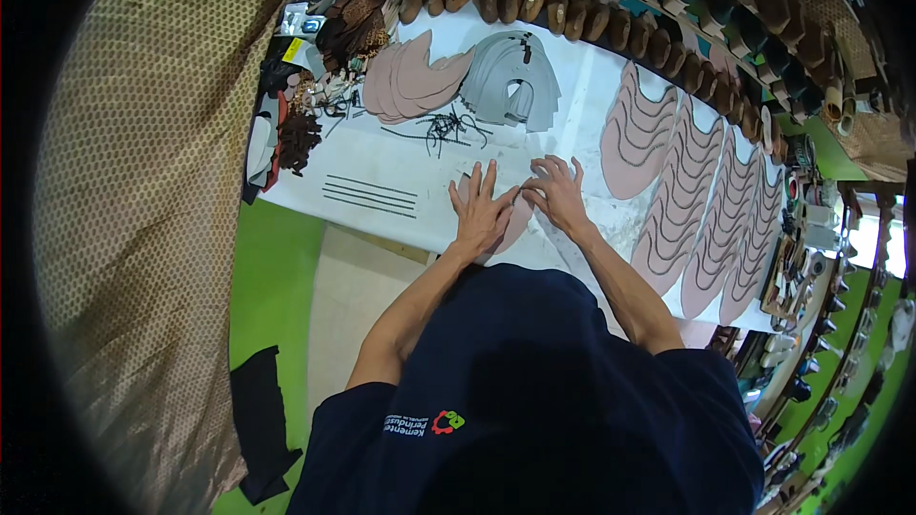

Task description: Inspecting and smoothing shoe upper components on a production table.

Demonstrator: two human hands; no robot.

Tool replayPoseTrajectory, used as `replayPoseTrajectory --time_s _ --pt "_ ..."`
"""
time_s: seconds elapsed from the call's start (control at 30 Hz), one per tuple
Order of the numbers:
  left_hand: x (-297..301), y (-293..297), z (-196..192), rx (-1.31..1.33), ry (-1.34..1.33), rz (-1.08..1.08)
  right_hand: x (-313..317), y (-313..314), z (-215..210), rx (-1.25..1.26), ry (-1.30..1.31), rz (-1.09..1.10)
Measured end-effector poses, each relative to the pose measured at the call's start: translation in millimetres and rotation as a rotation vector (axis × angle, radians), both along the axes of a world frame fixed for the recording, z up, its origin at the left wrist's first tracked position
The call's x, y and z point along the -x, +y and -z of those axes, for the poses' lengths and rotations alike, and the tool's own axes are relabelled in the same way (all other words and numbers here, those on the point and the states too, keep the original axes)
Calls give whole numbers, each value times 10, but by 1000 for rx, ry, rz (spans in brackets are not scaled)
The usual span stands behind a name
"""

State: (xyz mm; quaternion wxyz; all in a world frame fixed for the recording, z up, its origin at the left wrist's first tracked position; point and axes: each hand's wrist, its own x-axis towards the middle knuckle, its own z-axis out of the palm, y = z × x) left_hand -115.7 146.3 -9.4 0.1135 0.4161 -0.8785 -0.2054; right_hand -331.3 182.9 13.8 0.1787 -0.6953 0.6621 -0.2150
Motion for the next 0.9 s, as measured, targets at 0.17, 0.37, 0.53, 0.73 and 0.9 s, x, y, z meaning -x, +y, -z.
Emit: replayPoseTrajectory --time_s 0.17,0.37,0.53,0.73,0.9 --pt "50 -80 -59 -27 -64 62 -34 117 22 -5 -19 1" --pt "31 -174 -119 -111 -155 86 -21 143 18 -74 -69 -94" --pt "49 -57 -98 -98 -35 -7 48 36 -19 -96 -89 -9" --pt "21 103 -62 -15 81 -16 144 -56 77 -102 -12 -64" --pt "-5 167 -12 26 76 -30 83 -82 60 -27 24 -85"
